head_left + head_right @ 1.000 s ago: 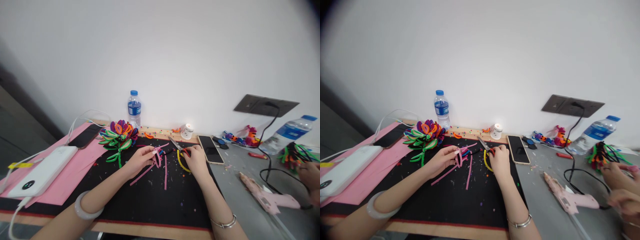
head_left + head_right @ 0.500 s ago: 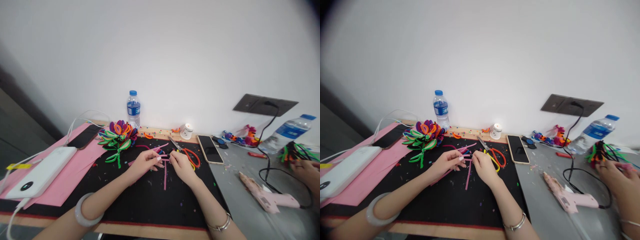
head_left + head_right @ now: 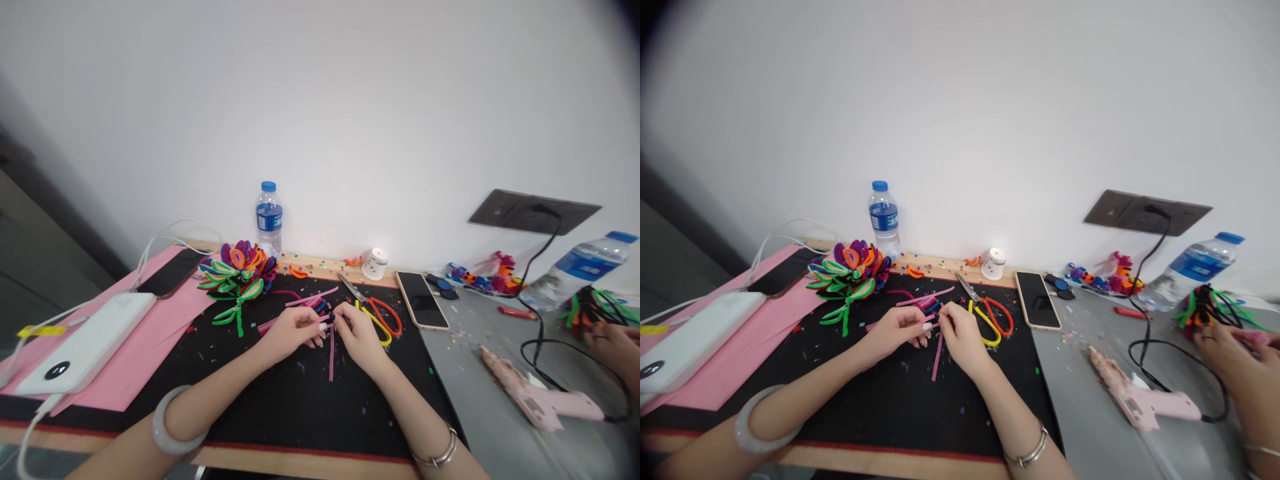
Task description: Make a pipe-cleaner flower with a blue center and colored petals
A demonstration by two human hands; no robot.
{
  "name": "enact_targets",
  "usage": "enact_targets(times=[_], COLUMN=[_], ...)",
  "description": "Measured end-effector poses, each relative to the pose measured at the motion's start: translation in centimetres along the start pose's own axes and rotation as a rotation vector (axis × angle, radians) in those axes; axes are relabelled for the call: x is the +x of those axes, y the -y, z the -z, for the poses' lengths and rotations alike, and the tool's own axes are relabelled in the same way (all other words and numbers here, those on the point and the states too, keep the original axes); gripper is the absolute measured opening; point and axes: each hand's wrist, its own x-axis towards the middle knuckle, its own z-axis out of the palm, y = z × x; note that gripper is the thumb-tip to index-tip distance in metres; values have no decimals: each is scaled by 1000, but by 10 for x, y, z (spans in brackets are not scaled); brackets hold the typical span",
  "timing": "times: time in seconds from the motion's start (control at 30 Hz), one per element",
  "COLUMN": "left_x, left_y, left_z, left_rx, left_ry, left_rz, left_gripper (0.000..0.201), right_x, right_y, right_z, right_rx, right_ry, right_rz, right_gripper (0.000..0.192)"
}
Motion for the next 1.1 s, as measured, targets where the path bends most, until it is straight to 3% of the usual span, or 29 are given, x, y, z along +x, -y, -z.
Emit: enact_targets(times=[0.27,0.43,0.6,0.7,0.93,1.1], left_x=[-2,0,3,2,-3,-4], left_y=[1,4,6,5,-1,-3], left_z=[0,0,-1,-1,-1,-3], left_rx=[-14,-12,5,33,52,83], left_ry=[-4,-8,17,20,62,42], left_rz=[17,23,25,11,-10,-33], left_gripper=[28,29,35,39,39,36], right_x=[0,0,-1,-1,-3,-4], right_y=[1,1,3,2,-5,-6], right_z=[1,0,2,2,-8,-11], right_rx=[14,22,16,121,602,526], right_ry=[32,99,55,61,211,179], right_rz=[6,-4,7,-46,-176,-178], right_gripper=[17,27,32,33,37,37])
